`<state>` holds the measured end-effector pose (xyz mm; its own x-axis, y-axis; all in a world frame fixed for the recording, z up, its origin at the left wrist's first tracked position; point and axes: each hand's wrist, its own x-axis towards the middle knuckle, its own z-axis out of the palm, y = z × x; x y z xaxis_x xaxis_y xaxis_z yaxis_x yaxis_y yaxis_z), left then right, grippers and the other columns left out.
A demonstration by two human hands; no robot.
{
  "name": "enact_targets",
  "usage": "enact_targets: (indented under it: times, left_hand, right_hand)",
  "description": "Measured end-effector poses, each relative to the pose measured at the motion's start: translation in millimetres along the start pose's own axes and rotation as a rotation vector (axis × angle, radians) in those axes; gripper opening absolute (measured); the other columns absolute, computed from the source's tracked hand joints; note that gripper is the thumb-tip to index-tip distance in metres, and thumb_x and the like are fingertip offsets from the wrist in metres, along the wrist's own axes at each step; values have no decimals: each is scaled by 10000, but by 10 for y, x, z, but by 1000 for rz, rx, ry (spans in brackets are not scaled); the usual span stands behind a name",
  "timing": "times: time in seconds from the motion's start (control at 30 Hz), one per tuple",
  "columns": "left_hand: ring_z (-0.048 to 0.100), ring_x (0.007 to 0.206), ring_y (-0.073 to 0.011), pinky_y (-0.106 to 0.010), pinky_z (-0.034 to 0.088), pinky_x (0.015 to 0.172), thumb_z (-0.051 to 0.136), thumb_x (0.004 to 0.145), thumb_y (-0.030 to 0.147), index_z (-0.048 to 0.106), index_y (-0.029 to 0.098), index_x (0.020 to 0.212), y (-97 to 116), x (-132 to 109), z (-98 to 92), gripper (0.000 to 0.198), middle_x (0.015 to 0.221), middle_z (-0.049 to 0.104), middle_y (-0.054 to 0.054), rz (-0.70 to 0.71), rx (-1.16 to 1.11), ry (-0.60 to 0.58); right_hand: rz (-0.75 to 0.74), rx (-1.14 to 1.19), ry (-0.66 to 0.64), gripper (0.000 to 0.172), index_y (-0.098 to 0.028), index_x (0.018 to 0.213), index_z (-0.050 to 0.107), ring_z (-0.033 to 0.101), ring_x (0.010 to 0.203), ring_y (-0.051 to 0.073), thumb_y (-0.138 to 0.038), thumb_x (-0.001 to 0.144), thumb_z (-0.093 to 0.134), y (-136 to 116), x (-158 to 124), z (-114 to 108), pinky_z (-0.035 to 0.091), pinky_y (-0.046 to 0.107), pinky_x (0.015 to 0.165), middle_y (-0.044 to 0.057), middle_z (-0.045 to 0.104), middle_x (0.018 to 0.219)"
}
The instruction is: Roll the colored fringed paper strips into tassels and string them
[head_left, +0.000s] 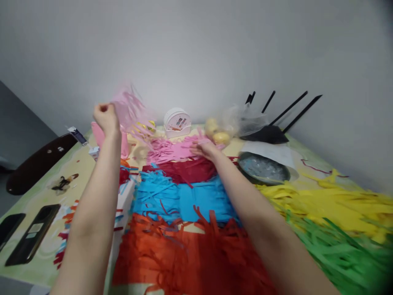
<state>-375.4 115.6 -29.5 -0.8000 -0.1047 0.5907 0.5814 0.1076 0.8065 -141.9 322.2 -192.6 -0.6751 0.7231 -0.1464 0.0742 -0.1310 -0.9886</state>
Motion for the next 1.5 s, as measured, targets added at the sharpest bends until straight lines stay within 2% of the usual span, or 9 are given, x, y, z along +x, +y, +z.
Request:
enact_targets:
  times: [0.1,0.2,0.3,0.4,0.57,0.77,1.07,1.33,1.5]
  left_hand:
    - [507,721,-90,-246,404,720,553,800,104,516,166,742,320,-142,-499,93,723,497,56,243,-29,-15]
    - [551,739,-150,-287,422,719,570,742,116,534,196,757,535,-750,-916,90,760,575,15,465,118,-270]
    - [563,847,-231,-368,421,783,567,766,146,544,202,790,584,-1509,-1184,65,841,626,-49,600,385,-581]
    - [562,922,-281,-419,417,805,552,830,198,565,206,858,558,-2135,-1366,31,920,655,-90,629,544,-856]
    - [561,979,-311,-453,420,822,538,868,231,591,202,938,571,-2695,-1630,93,987,655,-123,708,604,-1033]
    - [587,1046,-290,-426,437,928,531,822,148,603,175,1040,489,-2694,-1764,231,1077,676,-123,576,381,-1133]
    - [640,799,-174,-262,483,742,447,668,95,642,162,871,544,-2396,-1762,289,854,700,-22,167,-101,-1292]
    - [658,1000,-218,-333,490,911,508,699,117,749,206,991,608,-2317,-1847,389,1036,742,-55,20,-360,-1244]
    - [656,862,-214,-340,510,788,549,698,127,784,213,779,555,-2315,-1881,262,882,723,-68,-104,-485,-1290]
  right_hand:
    - [-76,-208,18,227,-123,1036,660,665,926,205,-312,914,634,-147,-401,-34,554,388,824,79,688,1031]
    - [-268,-357,98,127,-128,867,682,645,1022,276,-242,863,628,-287,-1039,31,481,420,954,116,718,955]
    - [-542,-453,159,292,-175,1137,626,495,1280,292,-245,856,592,-284,-1824,211,337,470,1119,137,621,1285]
    - [-1013,-766,138,490,-189,1331,510,384,1382,322,-257,853,599,-110,-2433,422,309,546,1136,165,516,1422]
    - [-969,-1016,102,539,-131,1341,517,371,1382,346,-111,803,521,215,-2677,475,288,588,1143,164,546,1399]
    - [-881,-1004,25,389,-176,1084,674,656,984,263,-55,785,457,135,-2817,91,488,444,966,108,738,1030]
    - [-667,-715,-165,382,-179,939,714,688,771,188,-74,675,458,-217,-2952,-180,515,262,708,34,761,877]
    - [-530,-342,-252,300,-224,1065,751,692,1011,218,-265,834,565,-271,-3002,-221,535,316,863,55,751,1099]
    - [-583,-238,-329,234,-229,782,799,685,760,177,-183,770,570,-273,-3039,-247,536,297,733,43,752,790]
